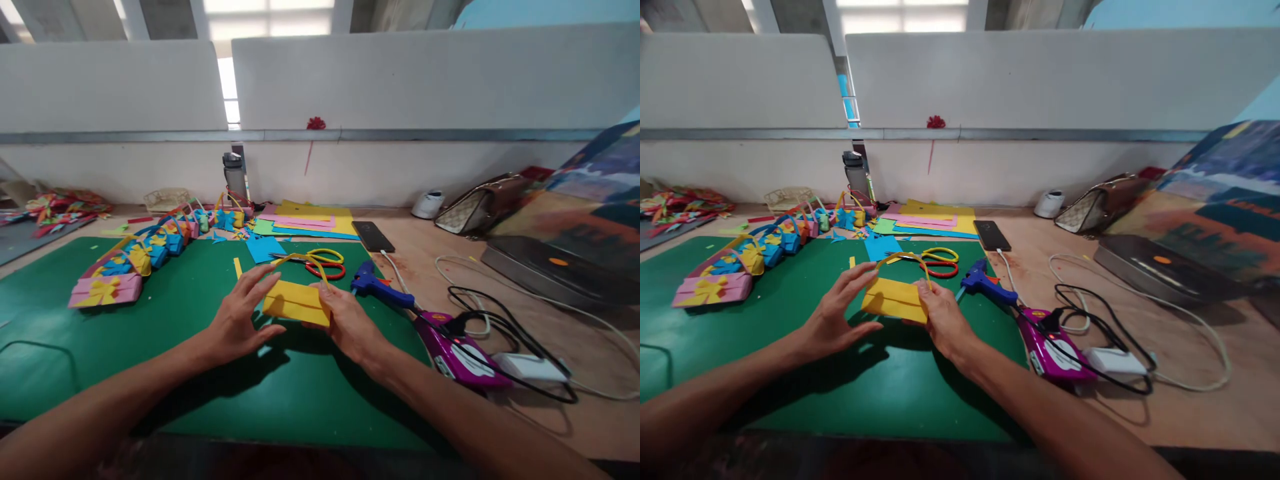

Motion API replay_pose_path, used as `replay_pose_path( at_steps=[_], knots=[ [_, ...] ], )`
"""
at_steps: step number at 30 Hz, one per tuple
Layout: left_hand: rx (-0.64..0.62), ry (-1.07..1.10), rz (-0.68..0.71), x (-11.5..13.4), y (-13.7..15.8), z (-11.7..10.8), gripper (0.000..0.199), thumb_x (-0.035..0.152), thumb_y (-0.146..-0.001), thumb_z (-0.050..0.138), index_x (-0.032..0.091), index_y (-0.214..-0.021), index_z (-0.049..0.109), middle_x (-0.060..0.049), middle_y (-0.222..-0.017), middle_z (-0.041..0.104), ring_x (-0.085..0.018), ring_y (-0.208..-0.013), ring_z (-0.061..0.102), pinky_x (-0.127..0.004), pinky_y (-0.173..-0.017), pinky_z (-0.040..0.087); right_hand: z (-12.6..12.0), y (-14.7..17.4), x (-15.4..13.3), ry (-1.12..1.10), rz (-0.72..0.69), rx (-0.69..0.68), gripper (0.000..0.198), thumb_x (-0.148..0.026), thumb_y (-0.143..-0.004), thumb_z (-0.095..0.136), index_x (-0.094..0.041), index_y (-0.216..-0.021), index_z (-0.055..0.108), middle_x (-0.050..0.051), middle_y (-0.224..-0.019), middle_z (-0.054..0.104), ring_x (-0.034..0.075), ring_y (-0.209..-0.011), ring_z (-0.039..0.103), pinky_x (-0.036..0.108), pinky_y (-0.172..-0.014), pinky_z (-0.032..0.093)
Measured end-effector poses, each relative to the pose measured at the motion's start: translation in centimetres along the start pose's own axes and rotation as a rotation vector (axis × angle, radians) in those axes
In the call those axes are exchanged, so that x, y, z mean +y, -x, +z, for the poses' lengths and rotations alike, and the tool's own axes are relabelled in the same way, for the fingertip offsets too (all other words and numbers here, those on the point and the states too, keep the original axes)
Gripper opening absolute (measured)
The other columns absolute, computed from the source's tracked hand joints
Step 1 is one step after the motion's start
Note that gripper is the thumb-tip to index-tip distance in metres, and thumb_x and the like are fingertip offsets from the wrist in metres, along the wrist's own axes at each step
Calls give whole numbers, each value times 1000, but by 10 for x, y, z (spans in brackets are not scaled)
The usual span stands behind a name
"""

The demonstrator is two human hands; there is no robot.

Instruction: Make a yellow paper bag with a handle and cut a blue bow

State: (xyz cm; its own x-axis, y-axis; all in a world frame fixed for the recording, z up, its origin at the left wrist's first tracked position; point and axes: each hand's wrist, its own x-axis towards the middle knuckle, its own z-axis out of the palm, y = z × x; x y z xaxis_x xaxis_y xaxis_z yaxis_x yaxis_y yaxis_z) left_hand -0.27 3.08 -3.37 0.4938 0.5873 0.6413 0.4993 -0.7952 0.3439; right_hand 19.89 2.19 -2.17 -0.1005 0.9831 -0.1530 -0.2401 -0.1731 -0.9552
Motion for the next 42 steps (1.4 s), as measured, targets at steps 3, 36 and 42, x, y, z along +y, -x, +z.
replay_pose_path(
  at_steps=[3, 36, 42],
  knots=[
    [25, -44, 25, -4, 1, 4, 57, 29, -76, 66, 21, -128, 44, -16, -136, 42, -30, -128, 38, -50, -105, 33, 0, -1, 3, 113, 2, -39, 20, -40, -83, 54, -20, -84, 56, 1, -74, 63, 16, -63, 61, 25, -48, 51],
    [-226, 123, -178, -29, 12, -8, 19, 27, -83, 52, 20, -81, 70, -9, -79, 69, -17, -68, 59, -28, -64, 48, -67, 17, 8, 1409, -1021, -235, 28, -16, -90, 40, -17, -96, 67, 10, -75, 70, 20, -70, 65, 29, -60, 49],
    [-302, 637, -1136, -6, -3, -7, 27, 40, -70, 63, 14, -63, 60, 6, -43, 41, -5, -38, 30, -17, -37, 20, -51, 13, -2, 874, -218, -8, 17, -28, -80, 52, -21, -66, 58, -2, -52, 57, 12, -42, 52, 23, -40, 38]
  ],
)
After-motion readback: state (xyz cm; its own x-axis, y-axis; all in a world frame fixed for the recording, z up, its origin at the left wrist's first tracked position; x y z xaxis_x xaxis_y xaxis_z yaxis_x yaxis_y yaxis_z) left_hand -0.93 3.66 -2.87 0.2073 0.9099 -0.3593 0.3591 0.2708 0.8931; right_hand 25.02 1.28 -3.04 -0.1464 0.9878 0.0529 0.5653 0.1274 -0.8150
